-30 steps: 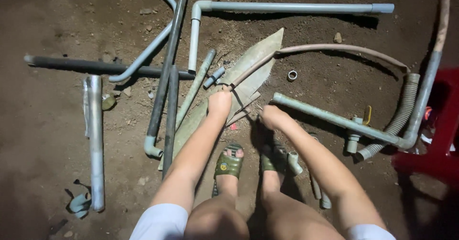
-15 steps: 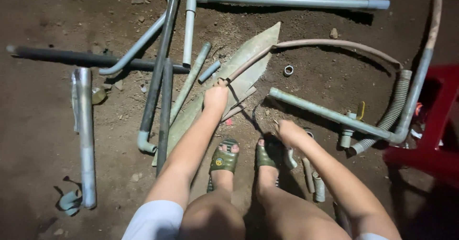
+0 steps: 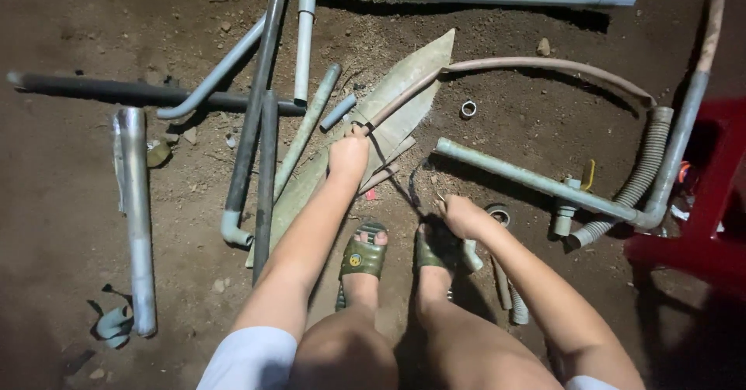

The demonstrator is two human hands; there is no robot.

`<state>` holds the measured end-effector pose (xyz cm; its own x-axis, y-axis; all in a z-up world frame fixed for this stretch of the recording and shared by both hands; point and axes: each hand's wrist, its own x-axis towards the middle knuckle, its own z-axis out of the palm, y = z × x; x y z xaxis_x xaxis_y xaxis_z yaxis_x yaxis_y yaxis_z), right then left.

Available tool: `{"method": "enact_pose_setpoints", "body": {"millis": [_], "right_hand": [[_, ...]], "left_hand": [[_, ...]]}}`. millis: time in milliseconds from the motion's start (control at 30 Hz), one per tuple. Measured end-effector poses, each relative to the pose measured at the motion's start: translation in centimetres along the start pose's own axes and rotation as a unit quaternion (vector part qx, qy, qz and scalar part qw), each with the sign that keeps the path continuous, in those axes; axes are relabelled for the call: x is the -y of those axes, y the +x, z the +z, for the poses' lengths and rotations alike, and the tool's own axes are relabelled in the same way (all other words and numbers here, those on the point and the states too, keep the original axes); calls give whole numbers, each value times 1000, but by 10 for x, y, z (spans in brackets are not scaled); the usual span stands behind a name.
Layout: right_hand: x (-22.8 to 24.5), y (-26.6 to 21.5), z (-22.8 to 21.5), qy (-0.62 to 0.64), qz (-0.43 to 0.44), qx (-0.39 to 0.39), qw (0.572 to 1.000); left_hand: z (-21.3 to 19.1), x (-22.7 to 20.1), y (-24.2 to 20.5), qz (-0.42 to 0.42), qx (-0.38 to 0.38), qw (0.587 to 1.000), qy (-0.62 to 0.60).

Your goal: Sorting through and attempting to connect various PVC and corrugated plumbing pipes on the ground, including using a saw blade.

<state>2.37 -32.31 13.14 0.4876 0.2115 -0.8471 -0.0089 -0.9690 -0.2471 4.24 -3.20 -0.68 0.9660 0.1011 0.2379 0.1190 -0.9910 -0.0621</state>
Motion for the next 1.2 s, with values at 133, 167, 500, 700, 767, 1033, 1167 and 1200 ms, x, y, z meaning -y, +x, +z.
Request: {"method": "enact_pose_setpoints", "body": {"millis": [133, 167, 500, 700, 767, 1033, 1167, 1200], "right_hand": [[26, 64, -3, -23, -33, -5, 999], [40, 85, -5, -59, -66, -18, 996], [46, -3, -28, 80, -50, 9, 996], [38, 4, -25, 66, -51, -2, 997], [43, 64, -17, 45, -76, -10, 996], [46, 68, 6, 1, -41, -42, 998], [12, 10, 9, 45, -32, -2, 998], [5, 1, 11, 53, -28, 3, 998]], "left_hand": [[-8, 2, 2, -3, 3, 1000, 20], [-9, 1, 2, -1, -3, 1000, 21], [-8, 0, 0, -13, 23, 1000, -8], [-12, -2, 3, -12, 25, 1000, -2], [-23, 1, 6, -8, 25, 1000, -2], [-20, 0, 6, 2, 4, 1000, 6], [-26, 2, 7, -3, -24, 1000, 15], [-28, 2, 8, -4, -25, 1000, 12]]}}
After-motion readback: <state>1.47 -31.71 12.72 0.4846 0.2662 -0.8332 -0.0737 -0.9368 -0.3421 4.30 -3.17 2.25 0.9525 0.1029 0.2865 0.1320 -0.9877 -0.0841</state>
